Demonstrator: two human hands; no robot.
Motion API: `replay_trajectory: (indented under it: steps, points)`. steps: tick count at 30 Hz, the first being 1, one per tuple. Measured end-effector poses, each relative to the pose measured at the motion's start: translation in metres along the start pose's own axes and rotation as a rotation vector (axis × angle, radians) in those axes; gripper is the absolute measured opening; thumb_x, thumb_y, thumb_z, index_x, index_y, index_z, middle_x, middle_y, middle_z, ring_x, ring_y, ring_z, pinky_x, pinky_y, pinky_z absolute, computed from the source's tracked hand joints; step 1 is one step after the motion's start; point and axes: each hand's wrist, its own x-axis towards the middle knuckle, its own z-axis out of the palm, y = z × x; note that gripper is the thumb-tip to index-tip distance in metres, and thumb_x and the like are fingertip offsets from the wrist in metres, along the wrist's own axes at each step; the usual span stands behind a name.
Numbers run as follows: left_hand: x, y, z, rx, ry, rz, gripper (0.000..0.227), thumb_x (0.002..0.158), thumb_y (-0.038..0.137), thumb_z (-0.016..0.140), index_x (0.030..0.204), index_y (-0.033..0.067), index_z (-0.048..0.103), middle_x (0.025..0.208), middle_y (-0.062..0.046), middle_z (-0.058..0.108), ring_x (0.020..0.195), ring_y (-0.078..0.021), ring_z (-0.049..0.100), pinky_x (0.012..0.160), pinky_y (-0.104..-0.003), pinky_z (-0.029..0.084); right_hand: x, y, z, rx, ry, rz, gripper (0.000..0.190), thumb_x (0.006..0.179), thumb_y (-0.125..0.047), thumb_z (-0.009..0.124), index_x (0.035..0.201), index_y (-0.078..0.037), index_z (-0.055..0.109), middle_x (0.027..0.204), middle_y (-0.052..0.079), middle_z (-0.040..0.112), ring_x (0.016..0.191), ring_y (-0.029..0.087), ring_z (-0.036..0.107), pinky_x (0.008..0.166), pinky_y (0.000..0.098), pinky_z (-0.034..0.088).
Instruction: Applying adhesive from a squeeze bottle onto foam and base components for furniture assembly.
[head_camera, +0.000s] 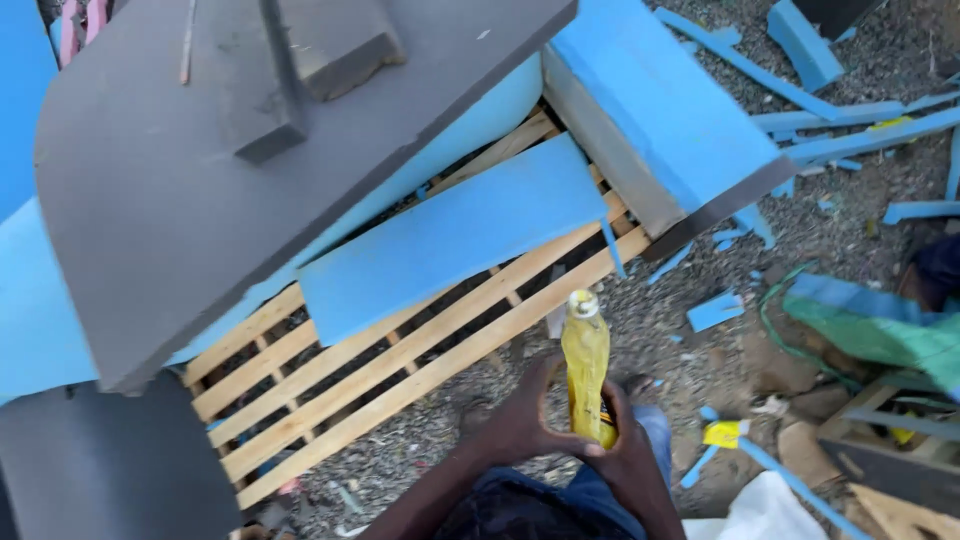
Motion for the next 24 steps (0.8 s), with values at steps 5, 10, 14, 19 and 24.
replay_trajectory:
  steps: [5, 10, 14, 19, 24]
  points:
    - [0.105, 0.016, 0.069, -0.076, 0.1, -0.085, 0.108, 0.062, 0.068, 0.077, 0.152, 0.0163, 0.047, 0.157, -0.007, 0.051, 0.143, -0.0266, 0.051, 0.113, -0.046, 0.046, 0.047, -0.005, -0.126, 0.063, 0.041, 0.059, 0.093, 0.069, -0.04, 0.084, 0.152, -0.022, 0.047, 0.142, 0.004, 0.066, 0.128, 0.016, 0.065, 0.099, 0.0354, 0.055]
    - [0.151, 0.099, 0.121, -0.071, 0.166, -0.154, 0.089, 0.072, 0.068, 0.073, 0.14, 0.0138, 0.055, 0.149, -0.01, 0.057, 0.139, -0.0261, 0.057, 0.112, -0.043, 0.051, 0.049, -0.075, -0.259, -0.088, 0.086, 0.247, 0.094, 0.066, -0.044, 0.083, 0.152, -0.025, 0.05, 0.142, 0.0, 0.065, 0.126, 0.019, 0.065, 0.096, 0.0393, 0.053]
    - [0.184, 0.134, 0.132, 0.004, 0.129, -0.14, 0.086, 0.074, 0.068, 0.071, 0.14, 0.0147, 0.058, 0.142, -0.011, 0.064, 0.128, -0.0273, 0.064, 0.104, -0.043, 0.055, 0.056, -0.116, -0.333, -0.021, 0.217, 0.334, 0.1, 0.065, -0.037, 0.084, 0.157, -0.022, 0.047, 0.138, 0.006, 0.068, 0.123, 0.022, 0.066, 0.1, 0.04, 0.053]
    - [0.235, 0.147, 0.135, -0.012, 0.19, -0.122, 0.073, 0.077, 0.068, 0.07, 0.127, 0.0158, 0.065, 0.128, -0.009, 0.072, 0.116, -0.0263, 0.07, 0.097, -0.039, 0.057, 0.096, -0.118, -0.391, -0.006, 0.258, 0.153, 0.072, 0.073, -0.039, 0.077, 0.137, -0.013, 0.059, 0.122, 0.01, 0.072, 0.104, 0.028, 0.072, 0.09, 0.0426, 0.06]
    - [0.307, 0.145, 0.143, -0.02, 0.307, -0.197, 0.067, 0.083, 0.065, 0.068, 0.128, 0.0155, 0.065, 0.124, -0.007, 0.072, 0.111, -0.0255, 0.072, 0.091, -0.04, 0.058, 0.156, -0.134, -0.421, 0.012, 0.208, 0.158, 0.065, 0.074, -0.034, 0.08, 0.132, -0.009, 0.063, 0.118, 0.011, 0.073, 0.1, 0.026, 0.071, 0.085, 0.0405, 0.058]
